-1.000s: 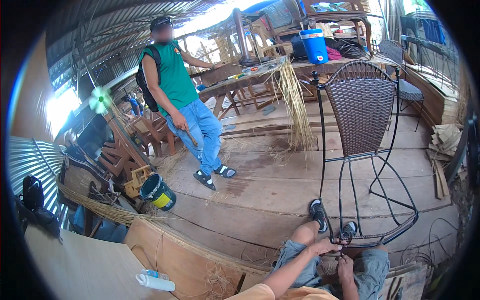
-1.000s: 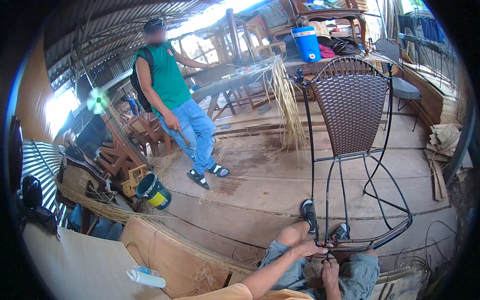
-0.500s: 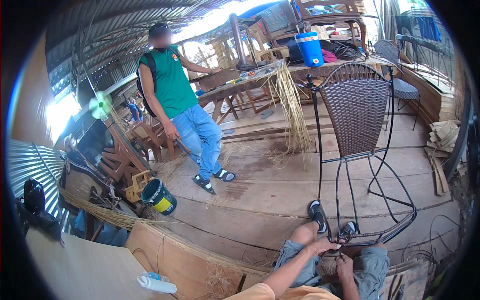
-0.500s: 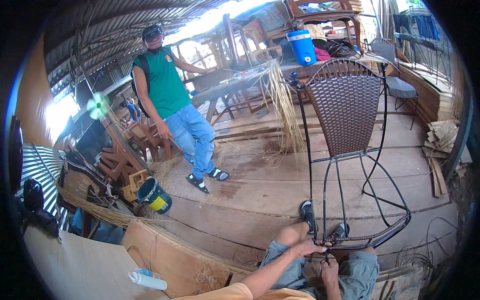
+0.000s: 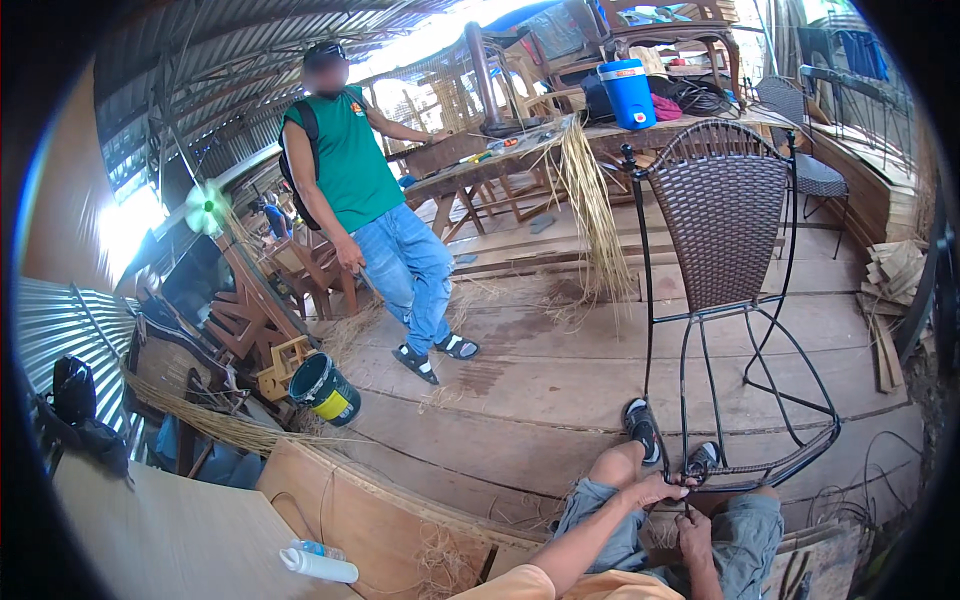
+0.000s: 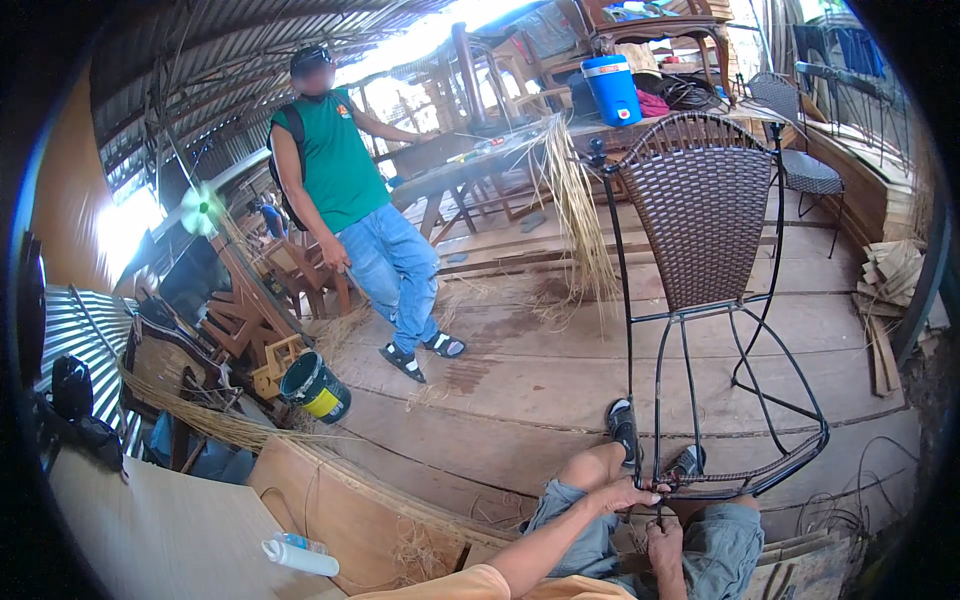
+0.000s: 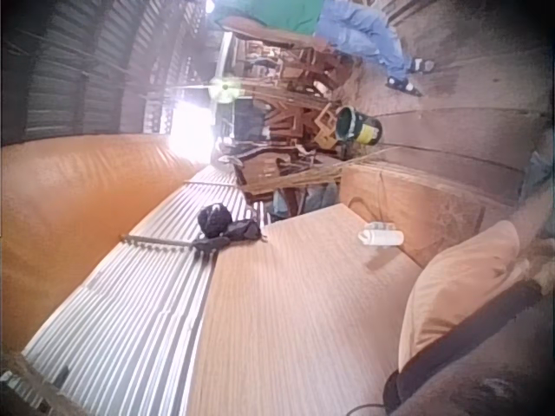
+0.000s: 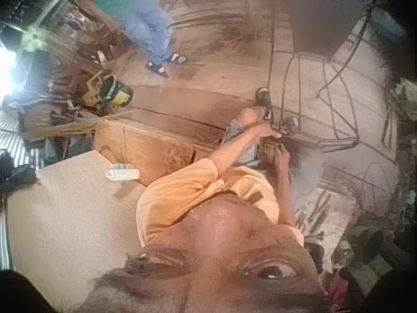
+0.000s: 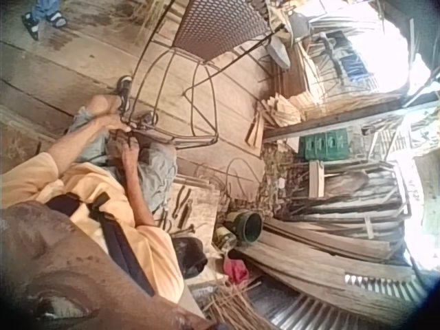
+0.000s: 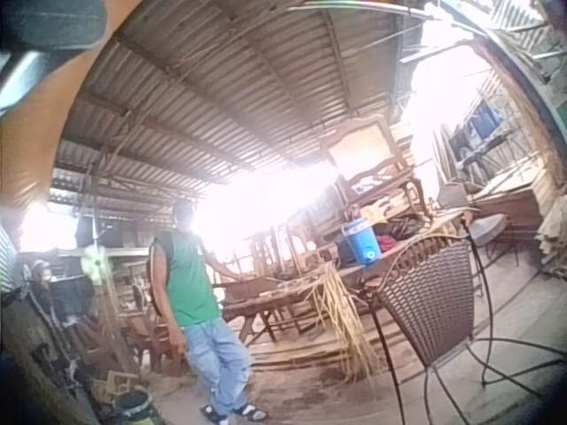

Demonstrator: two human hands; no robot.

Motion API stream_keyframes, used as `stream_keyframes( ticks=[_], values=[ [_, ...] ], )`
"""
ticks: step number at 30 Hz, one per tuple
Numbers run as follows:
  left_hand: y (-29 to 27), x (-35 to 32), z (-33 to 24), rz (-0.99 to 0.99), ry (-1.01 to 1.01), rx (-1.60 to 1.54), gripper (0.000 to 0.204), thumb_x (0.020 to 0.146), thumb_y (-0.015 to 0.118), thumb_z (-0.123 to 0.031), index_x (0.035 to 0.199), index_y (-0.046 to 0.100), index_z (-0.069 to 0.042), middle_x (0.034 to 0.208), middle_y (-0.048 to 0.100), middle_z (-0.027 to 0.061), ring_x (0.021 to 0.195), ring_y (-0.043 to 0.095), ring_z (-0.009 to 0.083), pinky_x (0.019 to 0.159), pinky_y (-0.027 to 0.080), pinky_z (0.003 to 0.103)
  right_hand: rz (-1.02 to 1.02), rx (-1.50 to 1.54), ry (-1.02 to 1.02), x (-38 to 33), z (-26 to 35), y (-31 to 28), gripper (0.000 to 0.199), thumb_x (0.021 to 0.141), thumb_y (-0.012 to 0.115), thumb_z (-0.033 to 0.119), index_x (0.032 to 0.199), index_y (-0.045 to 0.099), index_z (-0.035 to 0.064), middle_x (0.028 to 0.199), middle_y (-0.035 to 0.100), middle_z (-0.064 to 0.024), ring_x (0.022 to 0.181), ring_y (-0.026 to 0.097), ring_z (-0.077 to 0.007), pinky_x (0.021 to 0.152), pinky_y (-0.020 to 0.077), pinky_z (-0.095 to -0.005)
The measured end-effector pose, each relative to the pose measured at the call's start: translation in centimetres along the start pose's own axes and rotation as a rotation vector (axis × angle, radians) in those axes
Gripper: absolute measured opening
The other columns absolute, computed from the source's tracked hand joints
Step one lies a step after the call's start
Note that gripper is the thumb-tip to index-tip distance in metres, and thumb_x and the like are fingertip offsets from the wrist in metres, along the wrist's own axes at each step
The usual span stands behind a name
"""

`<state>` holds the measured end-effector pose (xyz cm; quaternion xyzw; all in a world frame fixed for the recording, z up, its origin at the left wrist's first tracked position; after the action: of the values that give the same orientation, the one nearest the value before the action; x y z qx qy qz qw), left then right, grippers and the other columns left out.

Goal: Weaving decorative material onto the metal frame of a chair.

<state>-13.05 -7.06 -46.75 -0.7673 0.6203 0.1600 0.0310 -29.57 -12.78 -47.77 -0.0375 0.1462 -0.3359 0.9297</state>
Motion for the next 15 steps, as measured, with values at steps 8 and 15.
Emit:
stream_keyframes(
  ticks=[8, 15],
  values=[
    [0.0, -0.4, -0.2, 0.012, 0.006, -0.044, 0.037, 0.079, 0.067, -0.022, 0.115, 0.063, -0.011, 0.097, 0.059, -0.0054, 0.088, 0.049, 0.0067, 0.083, 0.037, 0.021, -0.009, -0.007, -0.047, -0.5, 1.6, 0.1, 0.026, 0.079, 0.052, 0.009, 0.096, 0.062, -0.0078, 0.083, 0.063, -0.0119, 0.077, 0.056, -0.0175, 0.073, 0.0451, -0.0302],
    [0.3, -0.4, -0.3, 0.001, -0.016, 0.000, 0.037, 0.080, 0.066, -0.023, 0.116, 0.063, -0.013, 0.098, 0.058, -0.0049, 0.090, 0.048, 0.0074, 0.083, 0.037, 0.022, -0.037, -0.037, -0.112, 1.1, -3.0, 0.1, 0.027, 0.080, 0.052, 0.009, 0.100, 0.061, -0.0073, 0.085, 0.063, -0.0107, 0.079, 0.056, -0.0175, 0.074, 0.0448, -0.0294]
  ],
)
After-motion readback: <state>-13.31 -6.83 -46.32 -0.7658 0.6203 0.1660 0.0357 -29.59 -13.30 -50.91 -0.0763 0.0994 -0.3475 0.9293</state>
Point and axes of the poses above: each hand's wrist, its own x-axis towards the middle knuckle, its own y-axis out of the palm, z = x × y, the point moved 2 cm from there along x, towards the middle knuckle
